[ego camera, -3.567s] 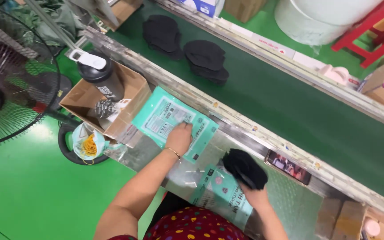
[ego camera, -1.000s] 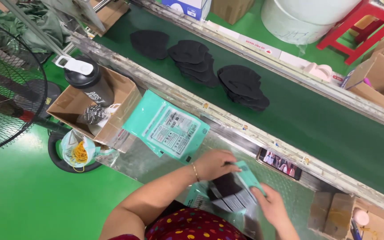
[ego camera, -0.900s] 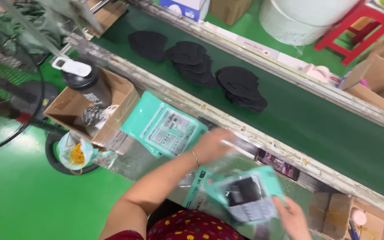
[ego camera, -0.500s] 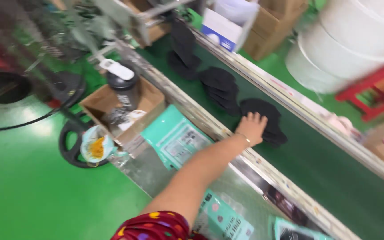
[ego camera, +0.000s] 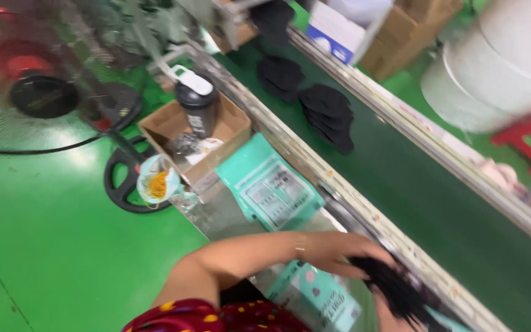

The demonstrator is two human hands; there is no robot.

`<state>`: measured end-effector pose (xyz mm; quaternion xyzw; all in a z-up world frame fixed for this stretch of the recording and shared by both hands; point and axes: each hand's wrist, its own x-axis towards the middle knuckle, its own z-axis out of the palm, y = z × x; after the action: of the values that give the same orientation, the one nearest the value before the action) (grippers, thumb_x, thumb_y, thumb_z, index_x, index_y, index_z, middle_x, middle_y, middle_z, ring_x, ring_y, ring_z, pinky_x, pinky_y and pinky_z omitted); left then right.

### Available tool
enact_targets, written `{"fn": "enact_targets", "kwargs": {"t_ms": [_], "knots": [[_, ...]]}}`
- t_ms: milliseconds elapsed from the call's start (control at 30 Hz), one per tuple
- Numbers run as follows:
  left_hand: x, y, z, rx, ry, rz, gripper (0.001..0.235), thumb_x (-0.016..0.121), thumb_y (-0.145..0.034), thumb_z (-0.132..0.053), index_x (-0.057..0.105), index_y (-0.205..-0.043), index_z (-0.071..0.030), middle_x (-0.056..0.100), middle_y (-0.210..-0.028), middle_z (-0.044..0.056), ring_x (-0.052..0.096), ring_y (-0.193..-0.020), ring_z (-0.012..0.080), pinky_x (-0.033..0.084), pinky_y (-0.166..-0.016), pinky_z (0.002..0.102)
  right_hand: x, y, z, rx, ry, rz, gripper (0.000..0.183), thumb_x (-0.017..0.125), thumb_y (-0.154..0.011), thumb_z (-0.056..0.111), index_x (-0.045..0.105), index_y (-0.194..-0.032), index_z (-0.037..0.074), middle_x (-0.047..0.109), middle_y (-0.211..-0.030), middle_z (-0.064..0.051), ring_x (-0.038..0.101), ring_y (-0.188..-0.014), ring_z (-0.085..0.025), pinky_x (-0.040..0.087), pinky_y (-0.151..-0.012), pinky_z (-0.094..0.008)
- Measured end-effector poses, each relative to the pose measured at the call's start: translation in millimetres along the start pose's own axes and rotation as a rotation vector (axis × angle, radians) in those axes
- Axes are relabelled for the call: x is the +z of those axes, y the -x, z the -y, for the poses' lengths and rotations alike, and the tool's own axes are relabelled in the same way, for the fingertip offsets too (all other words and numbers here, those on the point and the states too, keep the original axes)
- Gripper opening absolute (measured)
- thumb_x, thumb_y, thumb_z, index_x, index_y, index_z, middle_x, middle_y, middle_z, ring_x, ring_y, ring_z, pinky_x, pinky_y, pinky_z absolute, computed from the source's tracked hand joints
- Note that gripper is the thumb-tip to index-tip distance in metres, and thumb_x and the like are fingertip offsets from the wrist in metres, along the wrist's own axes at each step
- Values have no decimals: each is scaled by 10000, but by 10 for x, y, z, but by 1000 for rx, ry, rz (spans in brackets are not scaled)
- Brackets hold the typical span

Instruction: Manually counting and packing face masks into plastic bags on a conveyor belt table.

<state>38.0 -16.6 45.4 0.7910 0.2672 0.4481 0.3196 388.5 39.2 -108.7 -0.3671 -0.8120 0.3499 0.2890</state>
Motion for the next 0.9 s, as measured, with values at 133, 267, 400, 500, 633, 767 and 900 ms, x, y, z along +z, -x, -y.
{"fn": "enact_targets", "kwargs": {"t_ms": [133, 267, 400, 500, 633, 767, 900], "knots": [[165, 645, 216, -406, -19, -233, 830, 870, -763, -257, 472, -1472, -85, 633, -1329, 168, 637, -1259, 323, 506, -1088, 413, 524, -581, 1002, 93, -81, -29, 821, 898, -660, 127, 519, -1385, 50, 656, -1287, -170, 592, -1230, -254, 451, -1081, -424], [389, 681, 182, -202, -184, -280, 1217, 971, -538, -285, 295, -1505, 12, 499, -1341, 335, 480, -1256, 479, 386, -1048, 516, 722, -578, 1224, -268, -421, 10, 1416, 936, -694, 155, -167, -1574, 33, 389, -1524, -206, 414, -1414, -291, 304, -1171, -401], [485, 741, 428, -403, 134, -178, 1085, 876, -710, -255, 274, -1588, -46, 647, -1257, 189, 637, -1142, 326, 514, -1012, 391, 772, -436, 904, 238, -414, -5, 1324, 808, -715, 80, -95, -1683, 87, 682, -1229, -149, 687, -1123, -277, 508, -1065, -407], [323, 610, 386, -493, -118, -286, 890, 883, -716, -151, 423, -1468, -26, 632, -1262, 248, 611, -1160, 392, 489, -984, 447, 808, -446, 765, -50, -49, -99, 1144, 872, -687, -31, 163, -1575, 107, 575, -1366, -176, 564, -1300, -299, 334, -1212, -472], [599, 806, 657, -806, 111, -337, 499, 609, -1014, -211, 485, -1477, -68, 666, -1328, 175, 692, -1134, 307, 537, -997, 406, 667, -355, 840, 31, -251, 327, 1028, 807, -835, -22, 116, -1558, 215, 542, -1430, -144, 551, -1299, -274, 422, -1114, -406], [430, 811, 712, -748, 1146, -842, 516, 527, -1052, -303, 437, -1511, -86, 609, -1389, 122, 620, -1230, 246, 514, -1056, 416, 497, -596, 1238, 114, -637, 172, 1299, 791, -713, -54, -92, -1632, 198, 385, -1512, -160, 498, -1141, -250, 434, -1053, -420], [444, 854, 683, -680, 1317, -877, 509, 499, -1052, -313, 427, -1508, -99, 608, -1397, 116, 624, -1265, 267, 510, -1081, 441, 485, -671, 1337, 60, -695, 108, 1156, 736, -799, -93, 2, -1652, 173, 444, -1476, -158, 552, -1181, -215, 448, -1036, -393]]}}
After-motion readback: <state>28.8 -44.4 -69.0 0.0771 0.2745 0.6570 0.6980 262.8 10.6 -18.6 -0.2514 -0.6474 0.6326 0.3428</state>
